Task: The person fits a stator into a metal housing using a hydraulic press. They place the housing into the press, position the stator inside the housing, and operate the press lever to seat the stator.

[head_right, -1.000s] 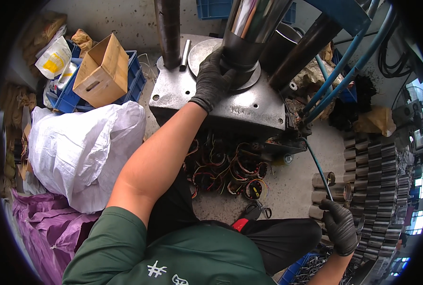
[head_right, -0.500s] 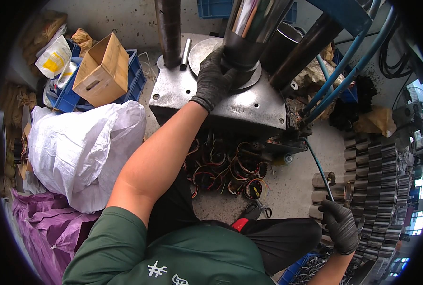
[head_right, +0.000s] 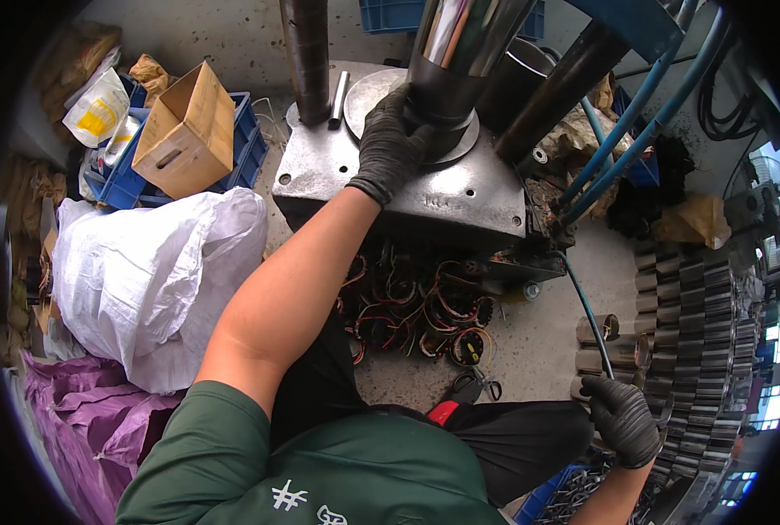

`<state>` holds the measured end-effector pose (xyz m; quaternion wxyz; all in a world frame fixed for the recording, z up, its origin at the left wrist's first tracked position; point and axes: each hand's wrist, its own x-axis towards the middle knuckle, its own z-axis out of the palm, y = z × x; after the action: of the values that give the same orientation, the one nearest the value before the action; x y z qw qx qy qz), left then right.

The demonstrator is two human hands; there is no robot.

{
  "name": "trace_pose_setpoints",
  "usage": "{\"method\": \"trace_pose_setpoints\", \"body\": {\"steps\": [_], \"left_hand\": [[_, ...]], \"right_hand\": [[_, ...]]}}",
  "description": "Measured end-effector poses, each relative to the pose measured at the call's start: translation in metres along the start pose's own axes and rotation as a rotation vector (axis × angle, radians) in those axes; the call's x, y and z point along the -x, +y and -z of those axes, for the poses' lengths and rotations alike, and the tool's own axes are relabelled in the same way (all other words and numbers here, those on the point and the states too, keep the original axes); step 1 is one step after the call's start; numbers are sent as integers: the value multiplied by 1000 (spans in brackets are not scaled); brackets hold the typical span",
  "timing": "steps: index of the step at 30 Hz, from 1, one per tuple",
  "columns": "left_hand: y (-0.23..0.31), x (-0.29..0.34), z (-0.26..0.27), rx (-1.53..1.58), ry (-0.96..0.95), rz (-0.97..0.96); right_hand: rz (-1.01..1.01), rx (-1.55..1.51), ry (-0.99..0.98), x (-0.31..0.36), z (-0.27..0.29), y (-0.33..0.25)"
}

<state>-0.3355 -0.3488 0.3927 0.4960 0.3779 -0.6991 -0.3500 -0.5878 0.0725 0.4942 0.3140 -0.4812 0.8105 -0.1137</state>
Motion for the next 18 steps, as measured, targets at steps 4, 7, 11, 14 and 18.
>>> {"method": "trace_pose_setpoints", "body": {"steps": [4, 7, 11, 14, 18], "left_hand": [[0, 1, 0, 12, 13, -16], [0, 1, -2, -7, 19, -34], [-7, 1, -3, -15, 41, -36], [-4, 0, -2, 13, 20, -28], [-7, 0, -1, 9, 32, -43]], "right_hand": [[63, -42, 103, 2, -6, 7], [32, 97, -10, 2, 1, 6], [-42, -81, 93, 0, 0, -14], [139, 183, -54, -2, -1, 6], [-142, -127, 68, -1, -3, -19]]}}
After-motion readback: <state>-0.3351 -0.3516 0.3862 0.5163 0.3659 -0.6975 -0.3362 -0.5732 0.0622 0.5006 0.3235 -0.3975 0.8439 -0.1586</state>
